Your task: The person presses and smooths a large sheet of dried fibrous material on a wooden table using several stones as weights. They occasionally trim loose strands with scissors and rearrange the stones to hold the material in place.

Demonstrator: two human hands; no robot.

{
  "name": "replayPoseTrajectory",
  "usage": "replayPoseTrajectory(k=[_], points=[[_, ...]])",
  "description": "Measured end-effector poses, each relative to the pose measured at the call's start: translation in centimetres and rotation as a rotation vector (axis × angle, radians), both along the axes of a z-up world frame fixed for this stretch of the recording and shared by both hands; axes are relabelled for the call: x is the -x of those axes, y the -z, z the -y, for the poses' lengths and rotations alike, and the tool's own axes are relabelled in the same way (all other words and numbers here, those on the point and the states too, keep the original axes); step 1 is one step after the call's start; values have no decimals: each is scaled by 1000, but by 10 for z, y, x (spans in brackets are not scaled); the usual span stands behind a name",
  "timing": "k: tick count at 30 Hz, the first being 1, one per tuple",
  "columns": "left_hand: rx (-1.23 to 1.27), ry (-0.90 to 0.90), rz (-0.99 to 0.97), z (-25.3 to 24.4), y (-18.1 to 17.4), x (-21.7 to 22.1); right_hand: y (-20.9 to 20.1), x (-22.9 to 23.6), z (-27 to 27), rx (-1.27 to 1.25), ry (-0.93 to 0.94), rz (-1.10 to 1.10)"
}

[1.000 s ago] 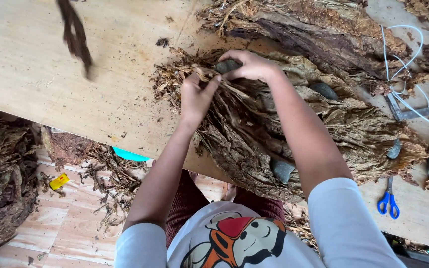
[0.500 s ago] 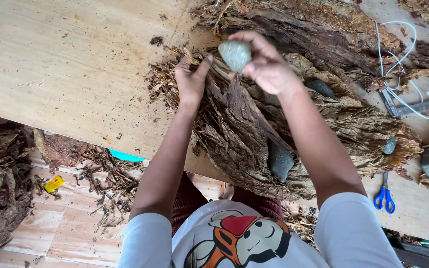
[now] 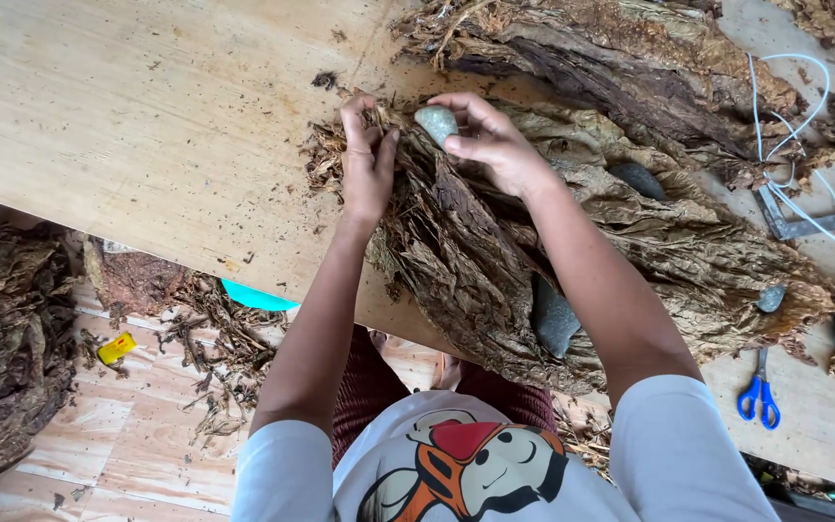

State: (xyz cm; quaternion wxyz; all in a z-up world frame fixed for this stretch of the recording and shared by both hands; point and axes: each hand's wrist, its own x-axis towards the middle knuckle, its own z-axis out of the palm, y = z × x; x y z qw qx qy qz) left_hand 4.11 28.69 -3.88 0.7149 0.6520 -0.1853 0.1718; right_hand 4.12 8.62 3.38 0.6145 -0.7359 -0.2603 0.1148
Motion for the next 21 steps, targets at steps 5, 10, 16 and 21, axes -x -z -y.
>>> replayPoseTrajectory(k=[5, 10, 16, 21], points=[[234, 36, 2, 3, -2, -4, -7, 6, -6, 21, 92, 36], [140, -69, 73, -1, 0, -9, -1, 18, -20, 459, 233, 205], [53, -99, -227, -7, -13, -8, 10, 21, -23, 397, 95, 389], [8, -158, -278, -15, -17, -6, 22, 10, -28, 657, 157, 391]])
